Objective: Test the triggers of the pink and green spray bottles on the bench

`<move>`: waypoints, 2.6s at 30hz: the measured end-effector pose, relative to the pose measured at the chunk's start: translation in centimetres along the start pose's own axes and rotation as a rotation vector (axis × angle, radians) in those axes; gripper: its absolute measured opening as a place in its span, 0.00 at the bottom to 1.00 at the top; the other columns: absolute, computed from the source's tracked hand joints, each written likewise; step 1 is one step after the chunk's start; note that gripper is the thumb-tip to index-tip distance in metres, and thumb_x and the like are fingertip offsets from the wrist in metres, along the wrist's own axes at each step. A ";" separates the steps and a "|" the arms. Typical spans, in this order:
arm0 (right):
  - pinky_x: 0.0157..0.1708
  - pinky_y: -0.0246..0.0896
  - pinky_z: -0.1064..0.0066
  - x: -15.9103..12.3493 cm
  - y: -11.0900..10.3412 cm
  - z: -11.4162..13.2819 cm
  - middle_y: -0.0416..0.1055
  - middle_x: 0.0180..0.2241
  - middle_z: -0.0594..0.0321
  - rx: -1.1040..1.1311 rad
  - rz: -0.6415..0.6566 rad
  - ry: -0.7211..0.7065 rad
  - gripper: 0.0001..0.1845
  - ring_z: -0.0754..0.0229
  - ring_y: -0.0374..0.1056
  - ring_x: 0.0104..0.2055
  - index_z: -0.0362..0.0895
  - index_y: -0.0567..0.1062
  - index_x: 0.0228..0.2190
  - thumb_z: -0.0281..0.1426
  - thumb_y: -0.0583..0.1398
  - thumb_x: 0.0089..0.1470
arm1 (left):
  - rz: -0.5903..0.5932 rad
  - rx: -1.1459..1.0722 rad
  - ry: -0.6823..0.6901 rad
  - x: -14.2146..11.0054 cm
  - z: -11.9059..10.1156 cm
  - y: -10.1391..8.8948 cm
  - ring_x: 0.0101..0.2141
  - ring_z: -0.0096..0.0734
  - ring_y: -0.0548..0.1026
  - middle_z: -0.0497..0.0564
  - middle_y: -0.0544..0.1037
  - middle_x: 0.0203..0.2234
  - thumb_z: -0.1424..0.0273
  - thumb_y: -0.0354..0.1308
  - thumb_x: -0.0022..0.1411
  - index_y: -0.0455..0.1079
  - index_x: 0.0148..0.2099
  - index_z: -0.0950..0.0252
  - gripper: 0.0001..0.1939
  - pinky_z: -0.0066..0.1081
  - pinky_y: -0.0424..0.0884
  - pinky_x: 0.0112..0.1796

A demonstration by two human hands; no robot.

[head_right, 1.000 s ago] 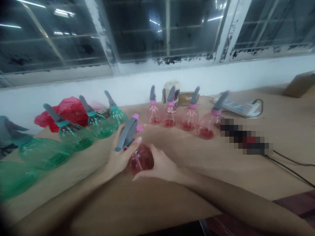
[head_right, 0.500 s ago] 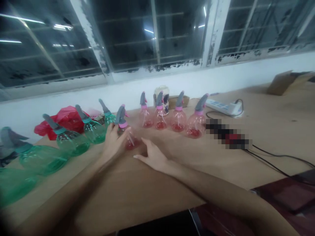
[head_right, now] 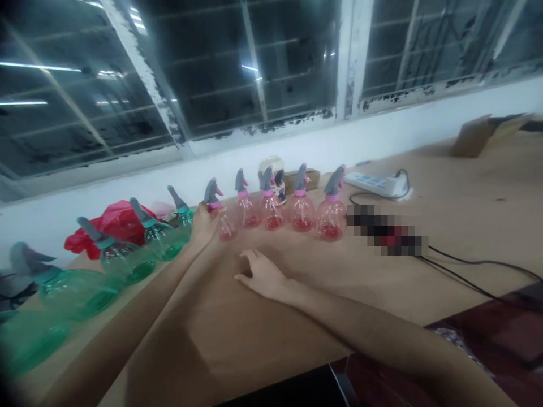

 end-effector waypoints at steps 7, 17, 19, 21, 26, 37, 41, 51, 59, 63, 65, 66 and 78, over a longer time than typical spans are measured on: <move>0.55 0.58 0.58 0.0 -0.1 -0.1 0.68 0.50 0.49 -0.024 0.018 -0.029 0.20 0.52 0.64 0.54 0.39 0.67 0.46 0.32 0.63 0.52 | 0.000 -0.003 -0.048 1.4 0.3 0.8 0.46 0.51 0.73 0.65 0.73 0.43 0.65 0.57 0.59 0.59 0.51 0.70 0.21 0.45 0.69 0.45; 0.55 0.59 0.57 -0.3 -0.5 0.6 0.68 0.49 0.51 -0.065 0.038 -0.008 0.18 0.52 0.65 0.54 0.42 0.67 0.45 0.29 0.63 0.52 | -0.010 -0.032 -0.057 2.1 0.8 1.5 0.49 0.51 0.71 0.67 0.72 0.45 0.67 0.59 0.59 0.55 0.55 0.74 0.26 0.43 0.67 0.48; 0.54 0.59 0.57 -0.3 -0.5 0.6 0.68 0.49 0.51 -0.069 0.039 -0.010 0.18 0.52 0.65 0.53 0.41 0.67 0.45 0.30 0.63 0.52 | -0.011 -0.040 -0.064 2.3 1.0 1.4 0.49 0.51 0.71 0.67 0.72 0.45 0.67 0.59 0.59 0.56 0.55 0.73 0.25 0.44 0.68 0.48; 0.54 0.59 0.58 -0.3 -0.4 0.5 0.68 0.49 0.50 -0.069 0.038 -0.015 0.18 0.52 0.65 0.53 0.40 0.67 0.45 0.30 0.62 0.52 | -0.011 -0.045 -0.073 2.5 1.4 1.2 0.49 0.51 0.71 0.66 0.73 0.45 0.68 0.60 0.58 0.58 0.53 0.70 0.23 0.45 0.68 0.47; 0.55 0.58 0.58 -0.3 -0.3 0.3 0.67 0.49 0.52 -0.062 0.034 -0.023 0.19 0.53 0.65 0.54 0.41 0.67 0.45 0.30 0.63 0.52 | -0.007 -0.054 -0.081 2.5 2.0 0.7 0.48 0.51 0.72 0.64 0.73 0.43 0.68 0.60 0.58 0.59 0.51 0.68 0.21 0.45 0.68 0.47; 0.55 0.58 0.57 -0.2 -0.3 0.3 0.68 0.49 0.50 -0.058 0.028 -0.027 0.19 0.52 0.65 0.53 0.41 0.67 0.45 0.31 0.63 0.52 | -0.101 -0.100 -0.009 1.9 1.5 -0.3 0.54 0.53 0.65 0.66 0.67 0.50 0.66 0.58 0.58 0.56 0.55 0.70 0.26 0.49 0.61 0.54; 0.54 0.58 0.57 -0.1 0.0 -0.1 0.67 0.49 0.50 -0.045 0.021 -0.039 0.19 0.52 0.65 0.53 0.40 0.67 0.45 0.32 0.63 0.52 | -0.214 -0.131 0.130 0.0 -1.0 -1.8 0.55 0.47 0.62 0.62 0.63 0.51 0.65 0.53 0.62 0.57 0.55 0.66 0.21 0.46 0.61 0.55; 0.54 0.59 0.57 0.0 0.0 0.2 0.68 0.48 0.51 -0.041 -0.005 -0.051 0.21 0.52 0.65 0.53 0.40 0.66 0.47 0.33 0.63 0.52 | -0.294 0.112 -0.041 1.2 -4.7 -2.7 0.55 0.68 0.56 0.70 0.51 0.57 0.53 0.64 0.48 0.54 0.59 0.66 0.42 0.59 0.61 0.50; 0.54 0.59 0.56 -0.1 -0.1 0.4 0.68 0.48 0.50 -0.035 0.007 -0.049 0.20 0.51 0.65 0.54 0.40 0.67 0.46 0.32 0.63 0.52 | -0.095 0.137 -0.119 2.8 -3.6 -2.3 0.46 0.54 0.70 0.62 0.61 0.49 0.62 0.61 0.53 0.64 0.50 0.63 0.23 0.48 0.69 0.45; 0.54 0.59 0.55 -0.1 -0.1 0.3 0.68 0.49 0.51 -0.037 0.015 -0.040 0.20 0.51 0.65 0.54 0.42 0.67 0.46 0.32 0.63 0.52 | -0.009 0.113 -0.092 5.1 -2.5 -2.2 0.43 0.48 0.73 0.60 0.67 0.47 0.72 0.63 0.49 0.67 0.47 0.62 0.21 0.45 0.69 0.45; 0.55 0.58 0.55 -0.2 0.0 0.3 0.68 0.49 0.51 -0.040 0.020 -0.037 0.20 0.51 0.65 0.54 0.42 0.67 0.46 0.32 0.63 0.52 | 0.025 0.093 -0.060 6.3 -1.8 -2.0 0.42 0.45 0.74 0.56 0.72 0.42 0.74 0.64 0.47 0.69 0.44 0.61 0.20 0.42 0.69 0.46; 0.55 0.58 0.56 -0.2 0.0 0.3 0.68 0.49 0.50 -0.041 0.023 -0.036 0.20 0.51 0.65 0.53 0.41 0.67 0.46 0.32 0.63 0.52 | 0.039 0.078 -0.044 6.9 -1.5 -1.9 0.41 0.43 0.74 0.54 0.74 0.38 0.73 0.64 0.47 0.70 0.42 0.61 0.17 0.41 0.69 0.46; 0.54 0.59 0.58 -0.2 0.0 0.3 0.67 0.49 0.50 -0.064 0.033 -0.025 0.20 0.52 0.65 0.53 0.39 0.67 0.46 0.32 0.63 0.52 | -0.129 -0.053 0.067 8.3 -1.1 -2.1 0.43 0.40 0.74 0.53 0.78 0.36 0.77 0.57 0.53 0.71 0.32 0.63 0.05 0.40 0.67 0.49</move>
Point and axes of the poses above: each hand's wrist, its own x-axis towards the middle knuckle, its own y-axis out of the palm, z = x × y, the point moved 8 cm from there along x, towards the middle knuckle
